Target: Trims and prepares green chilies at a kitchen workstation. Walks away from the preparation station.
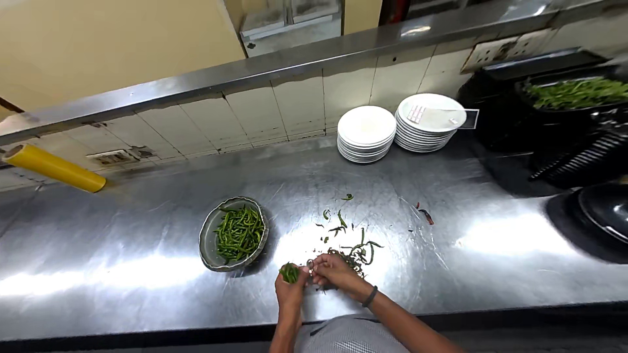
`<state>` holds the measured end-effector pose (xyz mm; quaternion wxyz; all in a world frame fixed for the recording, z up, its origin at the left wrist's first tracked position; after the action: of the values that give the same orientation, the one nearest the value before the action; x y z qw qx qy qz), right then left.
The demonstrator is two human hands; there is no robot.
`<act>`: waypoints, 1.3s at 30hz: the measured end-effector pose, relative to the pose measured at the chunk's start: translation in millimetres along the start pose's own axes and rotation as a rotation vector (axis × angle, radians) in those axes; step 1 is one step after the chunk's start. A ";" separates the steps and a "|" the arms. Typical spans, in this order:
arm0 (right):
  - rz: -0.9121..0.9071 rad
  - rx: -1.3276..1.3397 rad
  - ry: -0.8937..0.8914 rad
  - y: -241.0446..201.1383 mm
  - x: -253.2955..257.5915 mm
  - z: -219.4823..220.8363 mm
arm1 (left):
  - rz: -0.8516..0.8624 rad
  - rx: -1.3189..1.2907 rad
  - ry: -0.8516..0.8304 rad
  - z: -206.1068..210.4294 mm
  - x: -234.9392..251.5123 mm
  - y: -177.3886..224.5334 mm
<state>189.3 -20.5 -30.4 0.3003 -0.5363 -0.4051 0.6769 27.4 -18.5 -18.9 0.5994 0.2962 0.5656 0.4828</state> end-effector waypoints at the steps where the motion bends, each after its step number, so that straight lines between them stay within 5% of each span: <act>1: -0.010 -0.026 0.003 -0.7 -0.6 -2.0 | -0.003 0.023 -0.009 0.2 0.8 1.1; 8: -0.219 -0.517 -0.019 0.0 2.8 -6.8 | -0.044 0.063 -0.058 -6.8 -0.1 -2.8; 14: -0.280 -0.525 -0.014 2.3 4.2 0.8 | -0.098 0.060 -0.062 -13.1 1.4 -0.7; 21: -0.290 -0.059 -0.080 8.8 11.7 -11.7 | -0.402 -0.340 -0.016 16.3 9.4 -12.2; 28: -0.687 -0.538 -0.038 -51.4 -15.8 7.8 | -0.578 -0.562 0.143 -8.1 27.3 -24.0; 33: -0.314 -0.987 0.003 -16.3 12.0 -7.4 | -0.593 -0.572 0.145 -35.4 24.2 -18.3; 39: 0.017 -0.935 0.396 -4.5 19.7 -82.7 | -0.592 -0.624 0.097 -42.5 13.4 -19.7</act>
<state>264.5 17.0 -44.0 0.0937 -0.7347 -0.5958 0.3107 -10.2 -21.4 -49.8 0.7456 -0.0971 0.4806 0.4513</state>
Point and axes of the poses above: each hand's wrist, its own x-axis towards the middle knuckle, its own z-axis out of the palm, y = z × x, the point moved 4 cm from there along x, towards the middle knuckle, and after that the axes turned 11 degrees about -x, right-handed, at the moved point
